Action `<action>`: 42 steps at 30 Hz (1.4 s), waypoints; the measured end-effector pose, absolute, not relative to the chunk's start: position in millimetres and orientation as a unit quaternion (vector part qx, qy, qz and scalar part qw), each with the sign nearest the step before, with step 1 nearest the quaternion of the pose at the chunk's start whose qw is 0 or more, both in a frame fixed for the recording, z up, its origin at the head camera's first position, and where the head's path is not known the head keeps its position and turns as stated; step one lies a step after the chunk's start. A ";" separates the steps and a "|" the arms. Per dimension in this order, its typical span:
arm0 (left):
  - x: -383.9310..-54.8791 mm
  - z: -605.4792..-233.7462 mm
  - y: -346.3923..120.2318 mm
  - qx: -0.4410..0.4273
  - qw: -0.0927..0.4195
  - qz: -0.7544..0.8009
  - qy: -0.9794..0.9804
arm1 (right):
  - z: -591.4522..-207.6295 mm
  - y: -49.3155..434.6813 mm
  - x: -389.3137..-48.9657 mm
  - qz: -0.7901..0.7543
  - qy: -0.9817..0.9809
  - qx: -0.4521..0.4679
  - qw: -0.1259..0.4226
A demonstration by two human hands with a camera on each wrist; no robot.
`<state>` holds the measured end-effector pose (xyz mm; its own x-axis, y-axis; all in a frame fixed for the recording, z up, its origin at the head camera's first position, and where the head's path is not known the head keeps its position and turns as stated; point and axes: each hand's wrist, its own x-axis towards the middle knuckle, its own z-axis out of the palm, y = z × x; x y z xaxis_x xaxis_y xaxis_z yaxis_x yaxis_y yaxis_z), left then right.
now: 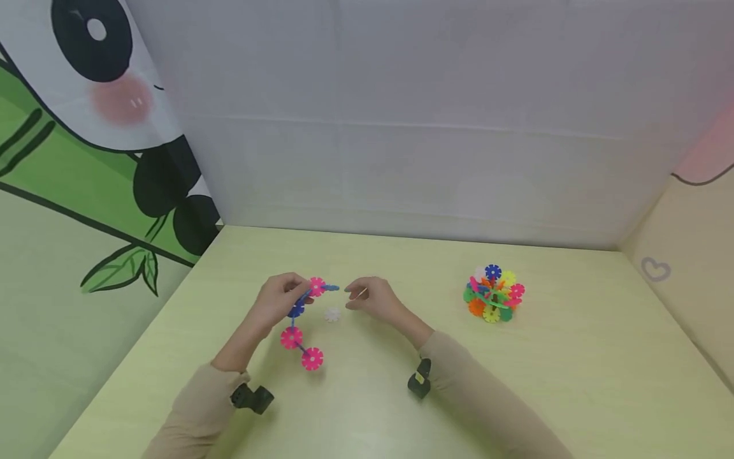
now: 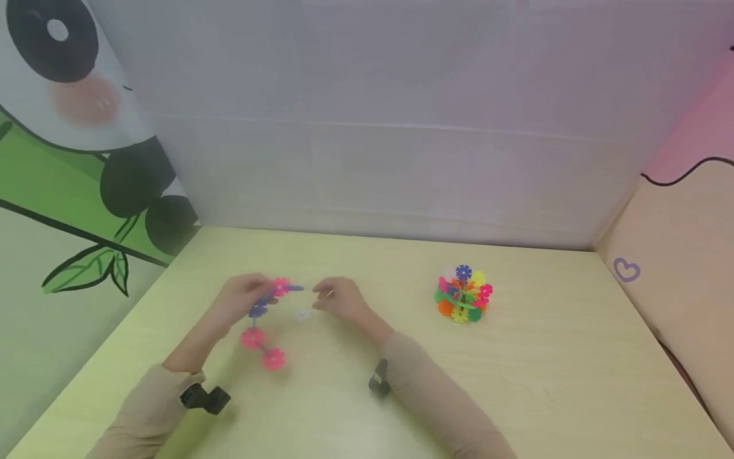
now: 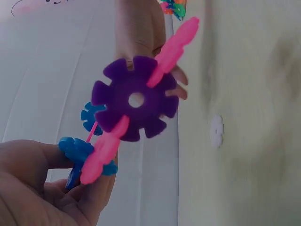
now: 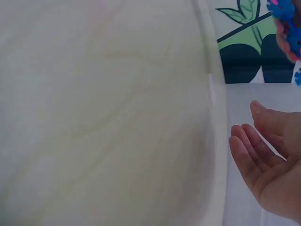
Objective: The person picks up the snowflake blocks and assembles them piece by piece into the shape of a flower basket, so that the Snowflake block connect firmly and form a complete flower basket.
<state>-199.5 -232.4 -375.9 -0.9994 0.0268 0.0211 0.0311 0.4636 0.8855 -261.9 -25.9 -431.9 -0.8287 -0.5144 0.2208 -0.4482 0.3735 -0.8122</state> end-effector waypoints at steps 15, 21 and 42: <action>-187.2 -387.9 -260.4 0.046 -0.064 -0.500 -0.862 | -451.8 -49.2 -272.1 -0.343 0.893 -0.275 0.099; -190.2 -389.6 -248.5 0.042 -0.064 -0.520 -0.850 | -438.6 -37.5 -260.9 -0.433 0.864 -0.242 0.089; -203.0 -389.1 -199.0 0.016 -0.054 -0.568 -0.821 | -414.2 0.1 -219.2 -0.750 0.658 -0.037 0.055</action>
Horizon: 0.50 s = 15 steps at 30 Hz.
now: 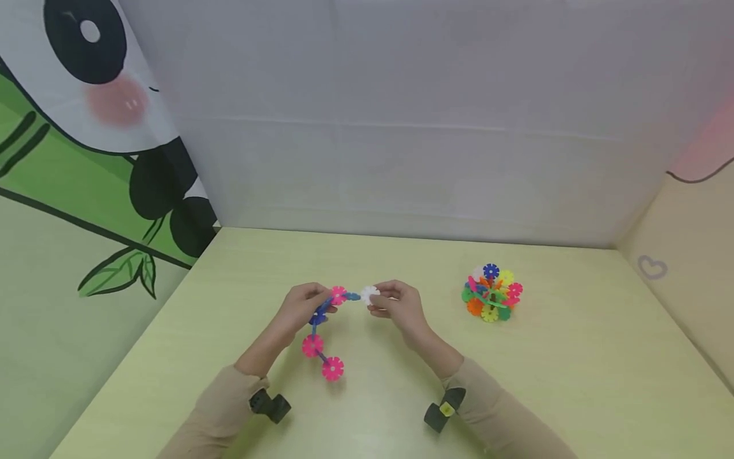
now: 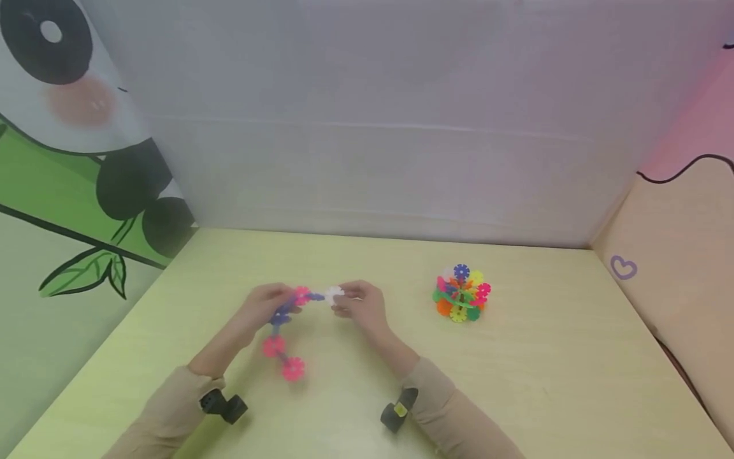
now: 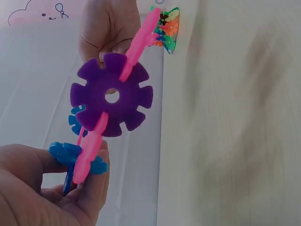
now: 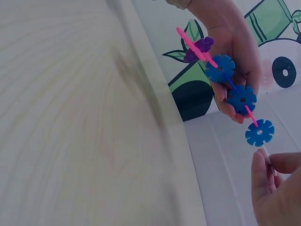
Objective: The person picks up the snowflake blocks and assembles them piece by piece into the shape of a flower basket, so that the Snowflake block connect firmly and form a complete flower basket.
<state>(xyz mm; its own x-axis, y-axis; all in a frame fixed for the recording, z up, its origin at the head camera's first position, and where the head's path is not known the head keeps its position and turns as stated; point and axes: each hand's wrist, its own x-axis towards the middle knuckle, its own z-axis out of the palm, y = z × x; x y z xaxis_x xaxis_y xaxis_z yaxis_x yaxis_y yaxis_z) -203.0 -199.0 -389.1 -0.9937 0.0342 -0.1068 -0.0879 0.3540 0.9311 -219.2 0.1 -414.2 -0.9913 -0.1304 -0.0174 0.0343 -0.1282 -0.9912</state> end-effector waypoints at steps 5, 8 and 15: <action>-207.9 -390.9 -195.4 -0.024 0.070 0.577 0.813 | -413.4 4.6 -219.9 -0.759 0.647 -0.022 0.069; -209.7 -390.7 -192.9 -0.028 0.075 0.582 0.809 | -413.2 7.3 -220.7 -0.758 0.648 -0.019 0.074; -208.7 -389.0 -184.3 -0.007 0.050 0.584 0.810 | -411.0 11.5 -221.0 -0.756 0.649 -0.010 0.088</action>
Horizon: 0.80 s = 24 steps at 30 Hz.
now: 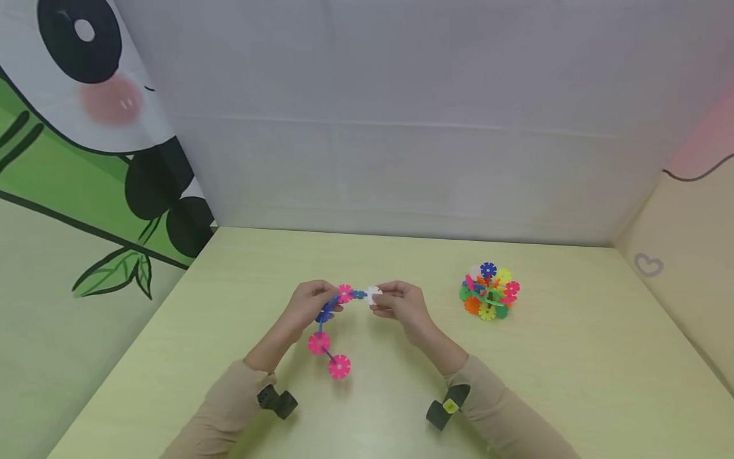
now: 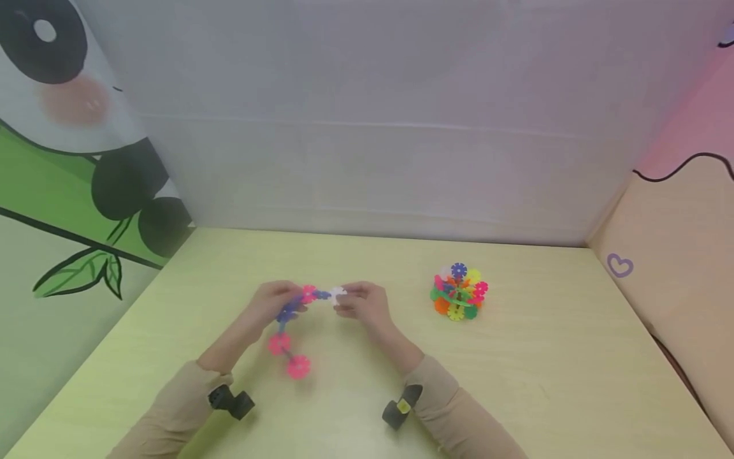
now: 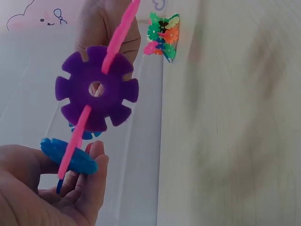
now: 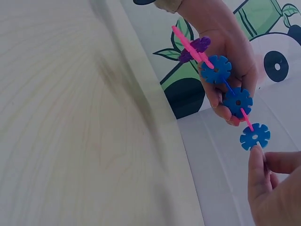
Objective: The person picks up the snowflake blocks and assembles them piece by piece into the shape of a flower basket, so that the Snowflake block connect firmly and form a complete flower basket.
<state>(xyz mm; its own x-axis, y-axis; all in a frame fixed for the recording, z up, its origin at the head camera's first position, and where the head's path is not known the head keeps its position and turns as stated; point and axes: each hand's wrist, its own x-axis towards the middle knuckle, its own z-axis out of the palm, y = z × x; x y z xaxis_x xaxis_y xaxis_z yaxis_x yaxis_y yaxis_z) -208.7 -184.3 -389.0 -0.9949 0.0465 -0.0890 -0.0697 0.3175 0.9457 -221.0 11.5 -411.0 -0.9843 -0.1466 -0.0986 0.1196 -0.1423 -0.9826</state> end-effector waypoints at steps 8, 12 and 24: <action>-207.5 -393.1 -175.2 0.012 0.008 0.571 0.821 | -412.8 14.2 -218.6 -0.751 0.657 -0.002 0.072; -207.0 -388.7 -170.0 0.027 0.001 0.554 0.832 | -414.2 16.0 -215.3 -0.755 0.652 0.013 0.071; -203.5 -370.7 -162.7 0.040 0.013 0.561 0.826 | -417.7 18.8 -208.5 -0.791 0.610 0.020 0.043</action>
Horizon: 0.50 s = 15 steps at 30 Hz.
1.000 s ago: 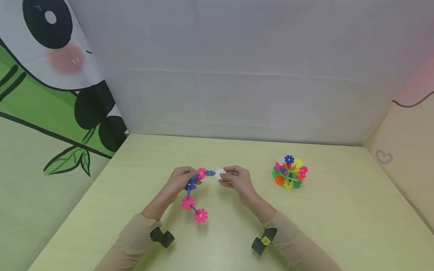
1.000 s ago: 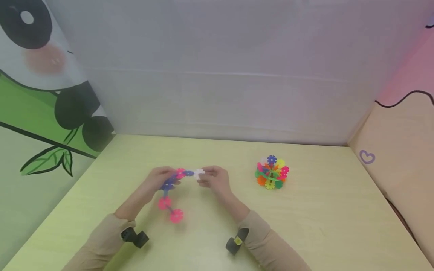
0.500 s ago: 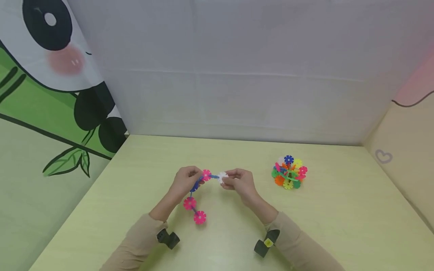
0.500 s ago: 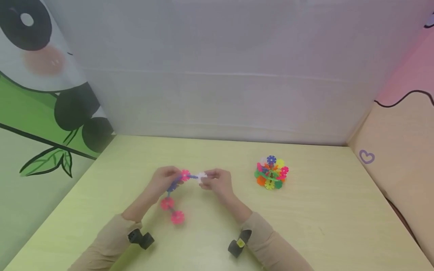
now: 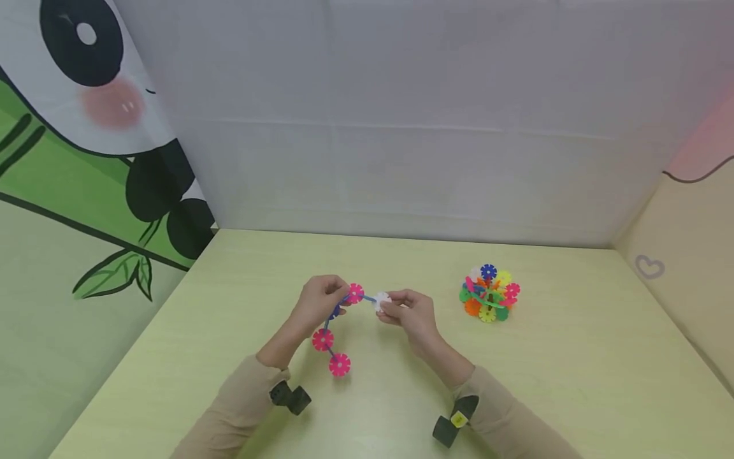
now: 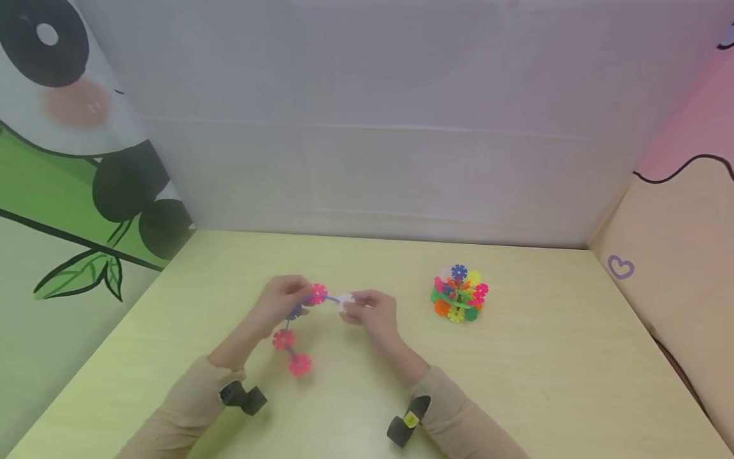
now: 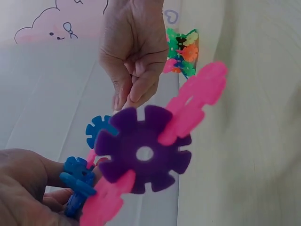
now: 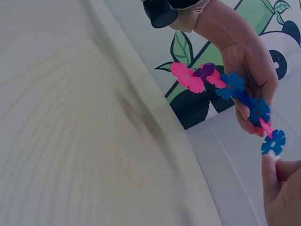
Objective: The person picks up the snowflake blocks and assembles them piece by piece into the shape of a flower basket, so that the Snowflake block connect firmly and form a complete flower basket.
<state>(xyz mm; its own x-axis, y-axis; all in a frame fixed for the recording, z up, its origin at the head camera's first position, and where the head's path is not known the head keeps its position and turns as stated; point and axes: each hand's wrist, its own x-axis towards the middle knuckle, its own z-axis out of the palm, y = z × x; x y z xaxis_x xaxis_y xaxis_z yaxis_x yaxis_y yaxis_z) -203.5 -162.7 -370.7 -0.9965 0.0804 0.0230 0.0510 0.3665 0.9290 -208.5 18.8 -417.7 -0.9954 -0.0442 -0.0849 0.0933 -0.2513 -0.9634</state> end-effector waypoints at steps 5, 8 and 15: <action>-201.5 -371.8 -160.9 0.036 0.015 0.578 0.815 | -416.3 18.0 -206.3 -0.801 0.597 0.015 0.030; -200.3 -372.7 -157.7 0.036 0.004 0.583 0.811 | -410.8 20.4 -207.2 -0.797 0.603 0.003 0.021; -213.9 -383.4 -161.5 0.066 0.047 0.605 0.792 | -402.1 34.1 -218.0 -0.794 0.608 -0.001 0.015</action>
